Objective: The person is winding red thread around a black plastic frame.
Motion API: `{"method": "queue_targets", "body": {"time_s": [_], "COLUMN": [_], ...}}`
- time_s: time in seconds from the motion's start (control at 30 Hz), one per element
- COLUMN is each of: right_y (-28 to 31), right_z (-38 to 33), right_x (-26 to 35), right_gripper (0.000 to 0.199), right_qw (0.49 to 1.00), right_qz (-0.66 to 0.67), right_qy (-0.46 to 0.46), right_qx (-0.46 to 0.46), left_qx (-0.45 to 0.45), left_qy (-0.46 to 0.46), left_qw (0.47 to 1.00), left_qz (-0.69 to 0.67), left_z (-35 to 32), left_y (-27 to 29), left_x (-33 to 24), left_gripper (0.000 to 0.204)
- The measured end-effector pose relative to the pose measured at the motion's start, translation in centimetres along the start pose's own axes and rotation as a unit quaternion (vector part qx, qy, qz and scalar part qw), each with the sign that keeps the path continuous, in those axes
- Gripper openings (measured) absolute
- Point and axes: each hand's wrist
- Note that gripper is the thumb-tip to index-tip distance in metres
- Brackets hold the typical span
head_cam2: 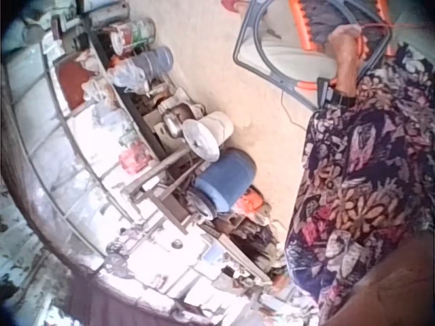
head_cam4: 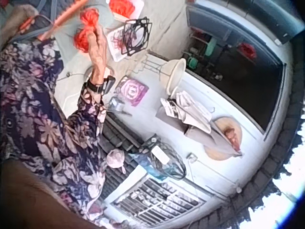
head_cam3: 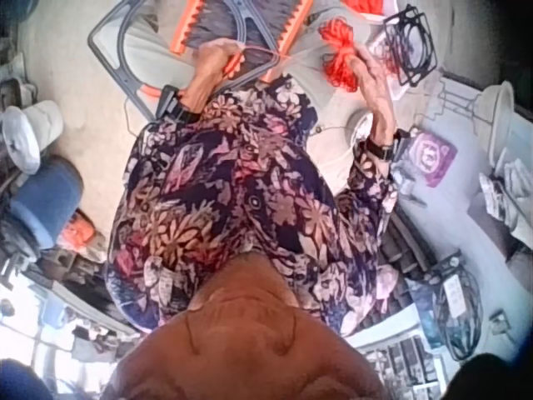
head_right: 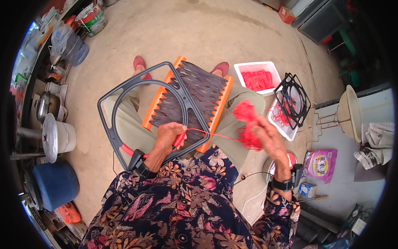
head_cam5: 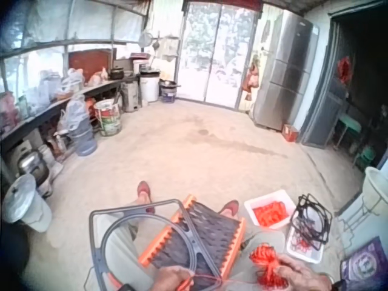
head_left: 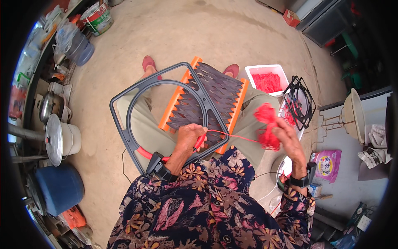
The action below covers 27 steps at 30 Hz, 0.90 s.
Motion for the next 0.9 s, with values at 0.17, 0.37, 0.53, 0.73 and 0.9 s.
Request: {"method": "queue_targets", "body": {"time_s": [0.17,0.37,0.53,0.73,0.9], "right_y": [-7.1,-12.6,-17.5,-18.2,-17.5], "right_z": [1.5,2.6,3.9,3.5,5.0], "right_x": [1.6,2.6,1.7,-0.2,-1.7], "right_gripper": [0.03,0.017,0.012,0.059,0.063], "right_qw": [0.994,0.902,0.877,0.98,0.986], "right_qz": [-0.052,-0.353,-0.392,-0.154,0.096], "right_qy": [0.053,0.242,0.279,0.064,-0.025], "right_qx": [0.078,0.047,0.012,0.107,0.137], "left_qx": [0.009,-0.017,-0.066,-0.076,-0.06], "left_qy": [-0.003,-0.041,-0.166,-0.206,-0.168], "left_qw": [0.999,0.997,0.981,0.972,0.98], "left_qz": [0.032,0.068,0.069,0.082,0.086], "left_z": [-0.6,-1.2,-0.3,0.6,0.3], "left_y": [-0.5,-0.9,-0.7,-0.7,-1.1], "left_x": [0.7,0.8,1.5,2.5,2.1], "left_gripper": [0.016,0.016,0.016,0.015,0.019]}}
Point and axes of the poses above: each hand's wrist, its own z-axis towards the middle knuckle, its own y-axis out of the back of the hand, x = y × z, and after that the axes turned 8 degrees about -x, right-handed
